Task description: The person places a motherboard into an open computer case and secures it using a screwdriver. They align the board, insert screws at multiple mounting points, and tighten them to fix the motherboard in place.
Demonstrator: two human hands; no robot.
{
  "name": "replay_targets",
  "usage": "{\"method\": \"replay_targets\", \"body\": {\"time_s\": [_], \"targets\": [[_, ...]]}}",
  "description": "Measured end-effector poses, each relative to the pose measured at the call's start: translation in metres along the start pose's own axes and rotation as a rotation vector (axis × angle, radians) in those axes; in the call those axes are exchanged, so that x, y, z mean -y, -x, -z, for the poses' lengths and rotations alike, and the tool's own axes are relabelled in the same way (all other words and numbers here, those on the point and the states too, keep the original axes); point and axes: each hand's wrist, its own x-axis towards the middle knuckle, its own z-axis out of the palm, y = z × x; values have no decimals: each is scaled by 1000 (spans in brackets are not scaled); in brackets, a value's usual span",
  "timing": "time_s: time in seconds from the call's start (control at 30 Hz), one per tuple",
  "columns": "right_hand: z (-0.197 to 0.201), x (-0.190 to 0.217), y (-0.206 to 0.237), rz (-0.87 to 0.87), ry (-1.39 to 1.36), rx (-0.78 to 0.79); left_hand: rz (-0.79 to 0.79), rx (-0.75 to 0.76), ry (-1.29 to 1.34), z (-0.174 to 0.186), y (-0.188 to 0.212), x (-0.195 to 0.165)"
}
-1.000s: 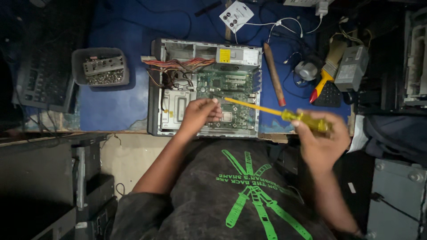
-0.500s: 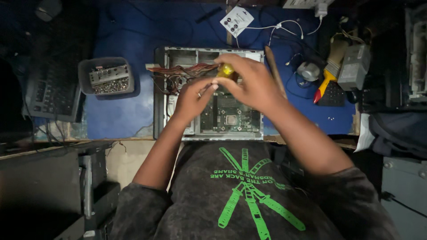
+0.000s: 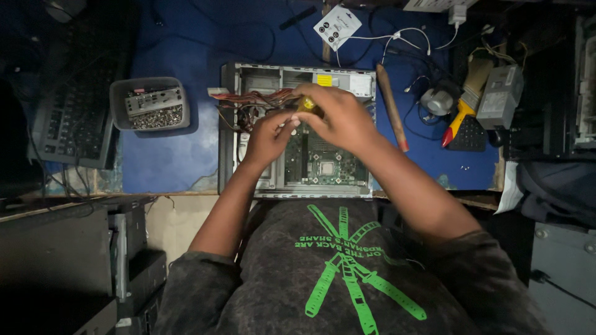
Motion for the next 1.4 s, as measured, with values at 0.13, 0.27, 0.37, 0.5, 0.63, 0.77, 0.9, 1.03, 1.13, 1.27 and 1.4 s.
{"method": "replay_targets", "body": {"time_s": [0.13, 0.27, 0.37, 0.5, 0.63, 0.77, 0.9, 1.03, 1.13, 1.27, 1.4], "targets": [[-8, -3, -2, 0, 18, 12, 15, 1, -14, 2, -2, 6], [-12, -6, -5, -8, 32, 36, 14, 1, -51, 4, -4, 10], [-12, -7, -5, -22, 28, 40, 69, 19, -57, 5, -5, 12], [-14, -7, -6, -38, 29, 36, 41, 16, -12, 5, -6, 15], [-15, -7, -8, -34, 14, 25, 26, 17, -22, 5, -6, 18], [-15, -7, -10, -66, -10, 41, 25, 26, -28, 7, -8, 20], [-15, -7, -11, -37, -9, 32, -23, 26, -66, 8, -9, 20], [-13, -7, -11, -28, 15, 41, 14, 35, -52, 9, -10, 19], [-13, -4, -12, -52, 1, 45, -33, 27, -49, 9, -9, 20], [-11, 4, -14, 16, 65, 26, -109, 14, -166, 10, -5, 26], [-2, 11, -13, 116, 86, 97, -75, 48, -136, 13, -3, 28]]}}
